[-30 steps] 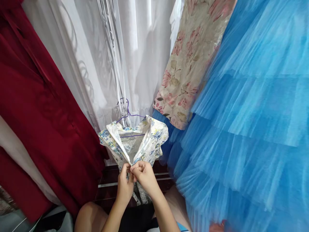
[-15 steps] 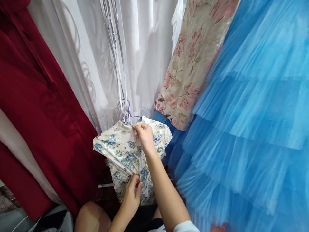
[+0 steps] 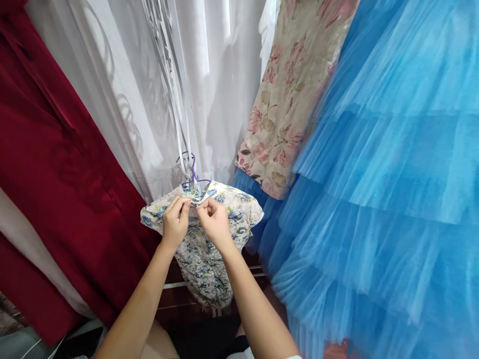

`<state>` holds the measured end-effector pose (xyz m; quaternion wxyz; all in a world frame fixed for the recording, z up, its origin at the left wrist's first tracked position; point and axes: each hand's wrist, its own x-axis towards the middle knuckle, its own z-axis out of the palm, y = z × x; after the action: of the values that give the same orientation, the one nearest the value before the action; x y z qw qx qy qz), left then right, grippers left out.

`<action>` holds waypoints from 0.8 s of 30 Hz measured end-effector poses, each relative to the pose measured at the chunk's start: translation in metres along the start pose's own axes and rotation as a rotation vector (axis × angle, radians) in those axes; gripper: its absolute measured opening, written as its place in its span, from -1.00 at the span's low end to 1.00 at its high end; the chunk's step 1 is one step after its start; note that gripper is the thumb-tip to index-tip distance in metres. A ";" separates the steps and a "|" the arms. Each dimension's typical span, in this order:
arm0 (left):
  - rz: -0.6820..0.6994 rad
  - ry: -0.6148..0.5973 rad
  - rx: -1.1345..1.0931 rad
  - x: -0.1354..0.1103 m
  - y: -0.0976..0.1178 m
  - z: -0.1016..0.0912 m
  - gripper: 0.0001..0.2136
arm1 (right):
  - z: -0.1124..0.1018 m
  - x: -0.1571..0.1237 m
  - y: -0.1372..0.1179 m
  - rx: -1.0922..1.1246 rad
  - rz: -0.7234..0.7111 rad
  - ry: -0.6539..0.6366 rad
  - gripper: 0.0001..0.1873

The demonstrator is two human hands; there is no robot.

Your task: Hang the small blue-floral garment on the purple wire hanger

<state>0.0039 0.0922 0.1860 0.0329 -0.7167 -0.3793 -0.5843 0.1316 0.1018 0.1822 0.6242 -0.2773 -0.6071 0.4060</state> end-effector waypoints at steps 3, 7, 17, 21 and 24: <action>0.009 0.131 0.037 0.006 0.003 0.004 -0.81 | 0.001 0.003 0.020 -0.074 0.015 0.038 -0.83; -0.193 0.379 -0.017 0.022 -0.021 -0.016 -0.80 | -0.004 -0.006 0.037 -0.124 0.090 0.030 -0.84; -1.058 0.750 -0.622 -0.056 -0.128 -0.045 -0.79 | -0.003 -0.061 0.041 -0.022 0.188 -0.095 -0.82; -1.212 0.649 -0.845 -0.100 -0.104 -0.018 -0.83 | -0.029 -0.084 0.061 0.041 0.269 0.091 -0.79; -1.205 0.565 -1.008 -0.113 -0.065 -0.004 -0.91 | -0.062 -0.103 0.077 -0.040 0.302 0.270 -0.77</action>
<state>-0.0406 0.0796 0.0641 -0.5159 -0.1463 -0.3684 -0.7594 0.1866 0.0642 0.0559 0.6262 -0.4296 -0.4773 0.4421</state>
